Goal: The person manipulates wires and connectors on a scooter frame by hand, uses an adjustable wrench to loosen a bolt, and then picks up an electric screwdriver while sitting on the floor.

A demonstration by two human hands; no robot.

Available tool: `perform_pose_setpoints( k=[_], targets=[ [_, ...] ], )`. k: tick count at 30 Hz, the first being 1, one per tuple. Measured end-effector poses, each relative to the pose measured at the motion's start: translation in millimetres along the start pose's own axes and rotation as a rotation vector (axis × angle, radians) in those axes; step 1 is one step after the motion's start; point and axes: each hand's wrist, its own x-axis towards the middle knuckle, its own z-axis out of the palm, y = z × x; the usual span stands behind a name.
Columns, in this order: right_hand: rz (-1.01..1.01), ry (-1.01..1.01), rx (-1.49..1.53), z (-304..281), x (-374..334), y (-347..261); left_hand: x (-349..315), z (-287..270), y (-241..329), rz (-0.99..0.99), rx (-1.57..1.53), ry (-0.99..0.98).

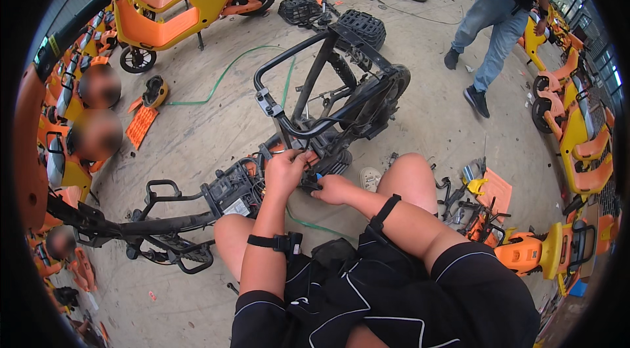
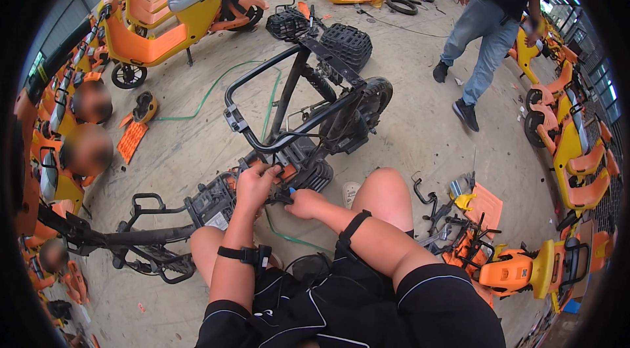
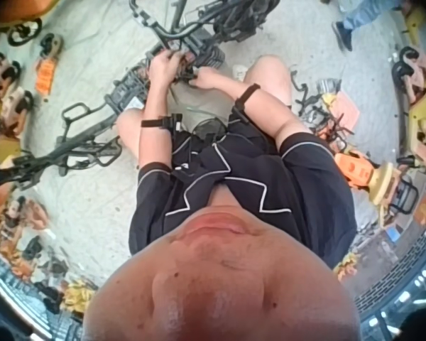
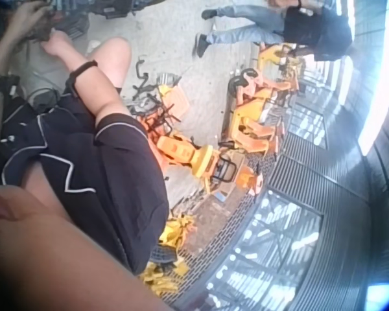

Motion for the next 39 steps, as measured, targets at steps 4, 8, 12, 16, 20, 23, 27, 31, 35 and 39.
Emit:
perform_pose_setpoints(
  k=[4, 8, 12, 16, 20, 23, 27, 31, 35, 39],
  targets=[
    [-0.013, -0.043, 0.014, 3.9, 1.3, 1.5, 0.3, 1.6, 5.2, -0.075, -0.005, 0.016],
    [-0.042, -0.187, 0.015, 6.6, 5.5, 7.3, 8.0, 10.2, -8.0, -0.08, 0.022, 0.063],
    [-0.039, -0.27, -0.092, 13.0, 6.7, 12.2, 13.5, 9.3, -6.4, -0.126, 0.021, 0.056],
    [0.0, -0.316, -0.359, 11.4, -0.6, 10.3, 14.9, 2.3, 3.2, -0.177, -0.082, 0.038],
    [0.089, -0.312, -0.414, 8.5, -6.0, 12.7, 20.7, 6.3, -10.3, -0.178, -0.092, 0.018],
    [0.058, -0.301, -0.417, 3.9, -8.2, 10.6, 22.3, 9.8, -19.9, -0.253, -0.187, -0.032],
    [0.05, -0.292, -0.411, 3.0, -5.1, 13.8, 24.5, 12.8, -17.7, -0.243, -0.186, -0.039],
    [0.009, -0.193, -0.388, 5.3, -12.2, 20.4, 22.8, 16.3, -16.2, -0.27, -0.283, -0.044],
    [0.064, -0.182, -0.376, -22.9, -22.8, 4.7, 16.3, -0.1, 3.3, -0.198, -0.54, -0.011],
    [-0.085, -0.079, -0.302, -36.6, -39.0, 15.5, 32.2, 9.8, -9.9, -0.042, -0.501, 0.07]
  ],
)
